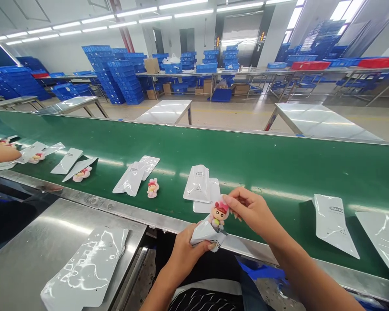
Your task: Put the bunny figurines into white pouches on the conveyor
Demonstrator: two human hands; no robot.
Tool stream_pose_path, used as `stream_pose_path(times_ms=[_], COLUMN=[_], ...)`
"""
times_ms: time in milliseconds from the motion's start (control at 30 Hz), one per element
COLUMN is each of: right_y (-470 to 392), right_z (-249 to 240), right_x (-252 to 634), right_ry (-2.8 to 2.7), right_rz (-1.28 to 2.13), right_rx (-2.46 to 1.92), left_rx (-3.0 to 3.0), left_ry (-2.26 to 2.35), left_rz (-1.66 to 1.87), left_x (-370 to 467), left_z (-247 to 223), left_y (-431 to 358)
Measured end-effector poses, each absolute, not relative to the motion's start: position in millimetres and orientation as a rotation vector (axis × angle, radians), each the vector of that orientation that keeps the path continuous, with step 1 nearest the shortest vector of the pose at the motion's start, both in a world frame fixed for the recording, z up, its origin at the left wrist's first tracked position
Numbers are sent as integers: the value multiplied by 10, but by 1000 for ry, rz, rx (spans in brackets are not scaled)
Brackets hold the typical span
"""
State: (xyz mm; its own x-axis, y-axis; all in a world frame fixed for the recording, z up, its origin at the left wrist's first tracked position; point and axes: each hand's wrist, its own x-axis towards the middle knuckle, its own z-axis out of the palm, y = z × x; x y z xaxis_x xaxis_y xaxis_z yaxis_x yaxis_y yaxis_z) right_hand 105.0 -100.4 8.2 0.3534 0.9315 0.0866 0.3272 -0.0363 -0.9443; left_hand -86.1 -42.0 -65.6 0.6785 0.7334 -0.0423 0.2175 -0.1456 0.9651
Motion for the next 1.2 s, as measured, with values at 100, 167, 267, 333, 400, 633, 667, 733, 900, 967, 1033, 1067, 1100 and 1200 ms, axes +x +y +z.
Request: stream_pose_path(times_ms=[100,167,267,333,400,633,667,733,900,967,1033,1067,1100,1200], right_y=[-1099,-1159,-1203,-1191,-1148,-1000,-1002,-1021,-1034,-997,-950,-930,-915,-931], right_z=[69,88,140,184,225,224,208,180,156,153,140,129,118,107], right_x=[1062,1071,1069,1048,1012,960,971,984,861,775,707,686,674,679], right_ry=[-1241,-1265,-1296,-1300,-1291,-1124,-1112,-1121,-1163,-1187,-1240,-1283,-1332,-1550], right_rz=[606,524,537,577,631,725,705,665,661,640,614,600,580,472], right_rx=[-1728,-1804,-1825,-1797,-1746,-1614,-1631,-1683,-1719,-1667,-1620,-1602,-1592,-1597], left_rx=[1757,1824,1951,2023,2074,2127,2130,2156,2305,2298,2211,2127,2018,1633], left_ry=[786,769,725,684,640,573,571,569,506,485,485,499,519,548], left_rz=[539,550,603,623,621,710,752,822,762,694,625,582,531,384], left_x=[-906,-931,-956,-958,-945,-946,-965,-1006,-1046,-1041,-1036,-1034,-1029,-976], left_z=[-704,-721,-720,-700,-671,-684,-705,-740,-694,-645,-610,-600,-595,-585], left_y=[-395,-381,-358,-342,-327,-238,-216,-172,-100,-82,-61,-50,-41,-34])
